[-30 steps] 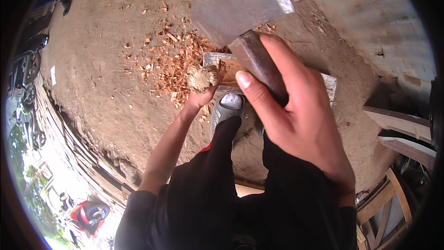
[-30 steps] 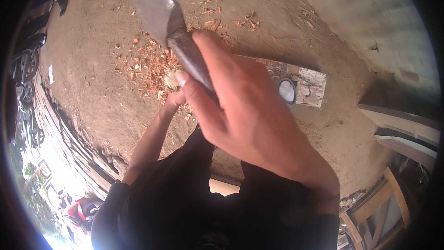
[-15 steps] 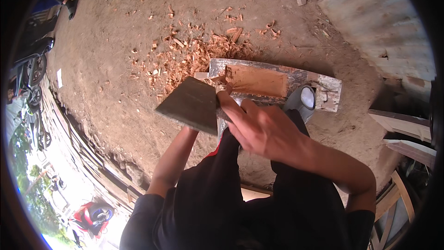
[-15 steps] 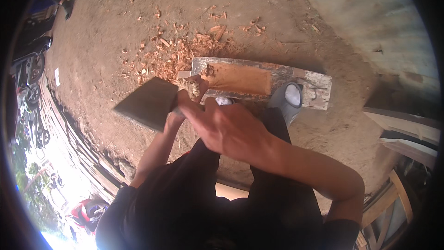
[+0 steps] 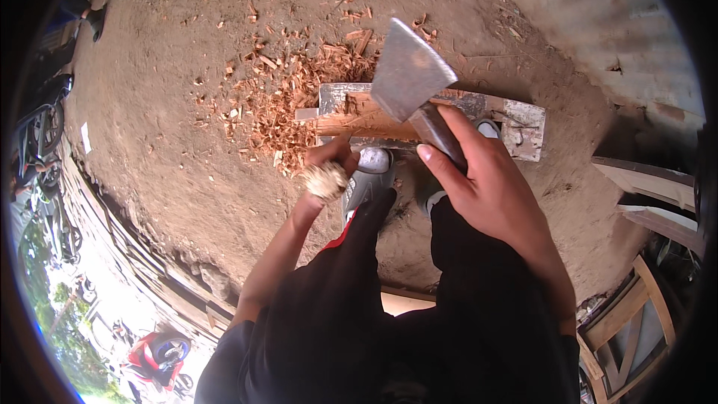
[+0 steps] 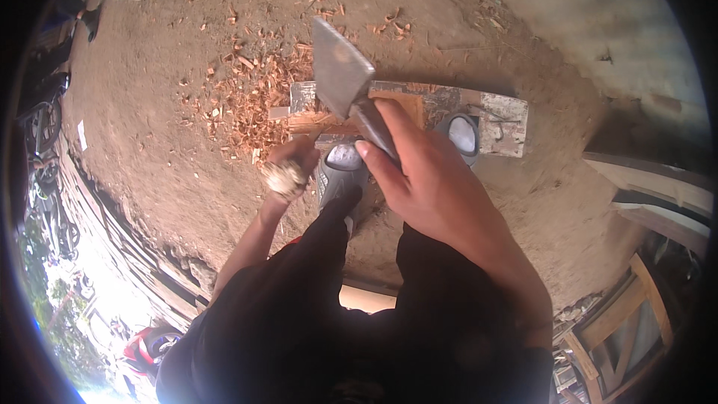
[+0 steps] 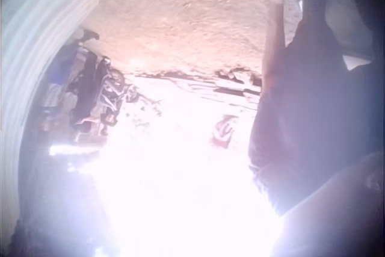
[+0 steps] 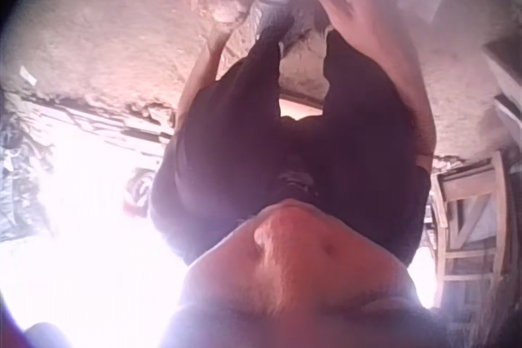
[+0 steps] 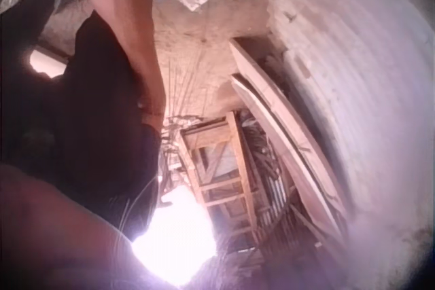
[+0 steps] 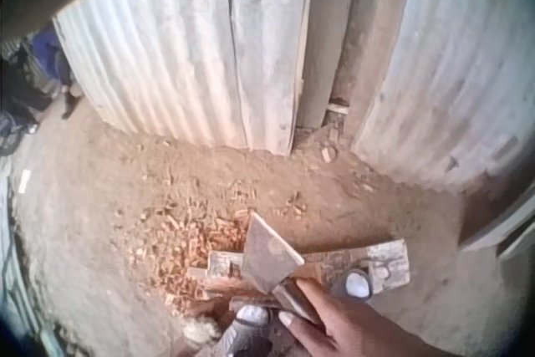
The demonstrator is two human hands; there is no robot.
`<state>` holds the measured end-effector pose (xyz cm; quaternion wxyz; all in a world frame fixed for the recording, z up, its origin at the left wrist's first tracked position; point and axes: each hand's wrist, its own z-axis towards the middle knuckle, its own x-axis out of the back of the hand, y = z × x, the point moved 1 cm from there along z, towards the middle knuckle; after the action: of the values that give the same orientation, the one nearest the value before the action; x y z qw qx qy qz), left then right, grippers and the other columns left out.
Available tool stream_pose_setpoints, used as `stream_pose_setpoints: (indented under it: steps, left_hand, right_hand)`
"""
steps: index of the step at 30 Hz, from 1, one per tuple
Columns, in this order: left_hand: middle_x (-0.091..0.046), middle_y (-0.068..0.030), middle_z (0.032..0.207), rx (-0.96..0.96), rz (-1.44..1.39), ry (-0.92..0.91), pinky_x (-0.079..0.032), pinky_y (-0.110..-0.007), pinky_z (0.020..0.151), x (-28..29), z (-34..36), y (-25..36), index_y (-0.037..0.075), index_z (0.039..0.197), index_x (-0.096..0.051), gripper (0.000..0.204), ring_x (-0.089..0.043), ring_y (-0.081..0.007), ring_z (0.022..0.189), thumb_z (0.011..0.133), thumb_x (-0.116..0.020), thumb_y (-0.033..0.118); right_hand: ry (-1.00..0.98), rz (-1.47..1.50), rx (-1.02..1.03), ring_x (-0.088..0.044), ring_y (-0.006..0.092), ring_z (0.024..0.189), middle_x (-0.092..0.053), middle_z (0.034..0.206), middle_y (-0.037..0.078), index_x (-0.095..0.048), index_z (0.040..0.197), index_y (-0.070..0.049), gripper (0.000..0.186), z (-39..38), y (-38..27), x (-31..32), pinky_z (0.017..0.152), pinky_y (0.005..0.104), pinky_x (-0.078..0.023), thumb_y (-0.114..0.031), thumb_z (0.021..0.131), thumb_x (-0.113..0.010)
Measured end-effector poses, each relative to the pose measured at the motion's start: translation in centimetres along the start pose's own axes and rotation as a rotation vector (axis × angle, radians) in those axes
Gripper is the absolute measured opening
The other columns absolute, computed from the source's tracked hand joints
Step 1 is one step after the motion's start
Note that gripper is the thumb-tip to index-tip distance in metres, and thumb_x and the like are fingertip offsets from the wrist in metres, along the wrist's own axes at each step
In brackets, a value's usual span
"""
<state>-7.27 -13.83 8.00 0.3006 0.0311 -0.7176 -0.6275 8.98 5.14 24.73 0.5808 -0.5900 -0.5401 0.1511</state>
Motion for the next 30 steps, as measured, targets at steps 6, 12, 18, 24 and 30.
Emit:
stream_pose_setpoints:
  steps: [6,12,18,24,30]
  left_hand:
    - [-0.046,0.0043,0.072,0.173,-0.462,0.145,-0.033,-0.023,0.064,2.3,2.6,-3.4,0.005,0.083,-0.053,0.018,-0.041,-0.0067,0.069,0.098,-0.063,0.008]
    - [-0.059,-0.0047,0.092,0.512,-0.329,0.134,-0.047,-0.031,0.087,0.6,2.6,-4.1,0.004,0.104,-0.059,0.02,-0.053,-0.0149,0.089,0.1,-0.059,0.024]
    - [-0.068,-0.0199,0.122,0.466,-0.017,0.089,-0.052,-0.041,0.097,1.2,3.9,-8.3,0.004,0.133,-0.06,0.048,-0.064,-0.028,0.111,0.1,-0.058,0.039]
    - [-0.064,-0.0095,0.096,0.263,-0.216,0.232,-0.051,-0.035,0.082,0.4,5.5,-3.8,-0.001,0.107,-0.06,0.032,-0.059,-0.0177,0.09,0.101,-0.06,0.03]
    - [-0.047,0.0012,0.077,0.291,-0.69,0.176,-0.042,-0.031,0.071,-1.4,4.3,-2.2,0.009,0.082,-0.046,0.028,-0.046,-0.0079,0.077,0.103,-0.057,0.025]
  right_hand:
    - [-0.003,0.186,-0.256,-0.069,0.0295,0.091,-0.067,0.101,0.025,-0.048,0.136,0.002,0.042,-0.9,1.4,0.6,0.077,0.0362,-0.052,-0.023,0.103,-0.058]
    - [-0.022,0.304,-0.377,-0.049,0.0067,0.051,-0.052,0.075,0.001,-0.046,0.142,-0.004,0.043,-1.5,2.2,0.5,0.044,0.024,-0.042,-0.026,0.105,-0.056]
    - [-0.074,0.333,-0.403,-0.051,0.0089,0.052,-0.055,0.076,0.003,-0.047,0.14,-0.003,0.042,-1.9,2.9,0.2,0.047,0.0262,-0.043,-0.026,0.105,-0.056]
    - [-0.097,0.339,-0.433,-0.055,0.0125,0.055,-0.058,0.077,0.007,-0.051,0.135,-0.003,0.039,-2.4,3.0,0.4,0.054,0.0298,-0.046,-0.026,0.104,-0.056]
    - [-0.078,0.35,-0.486,-0.054,0.0113,0.052,-0.057,0.075,0.006,-0.049,0.137,-0.001,0.043,-2.7,3.4,0.6,0.049,0.029,-0.045,-0.027,0.104,-0.056]
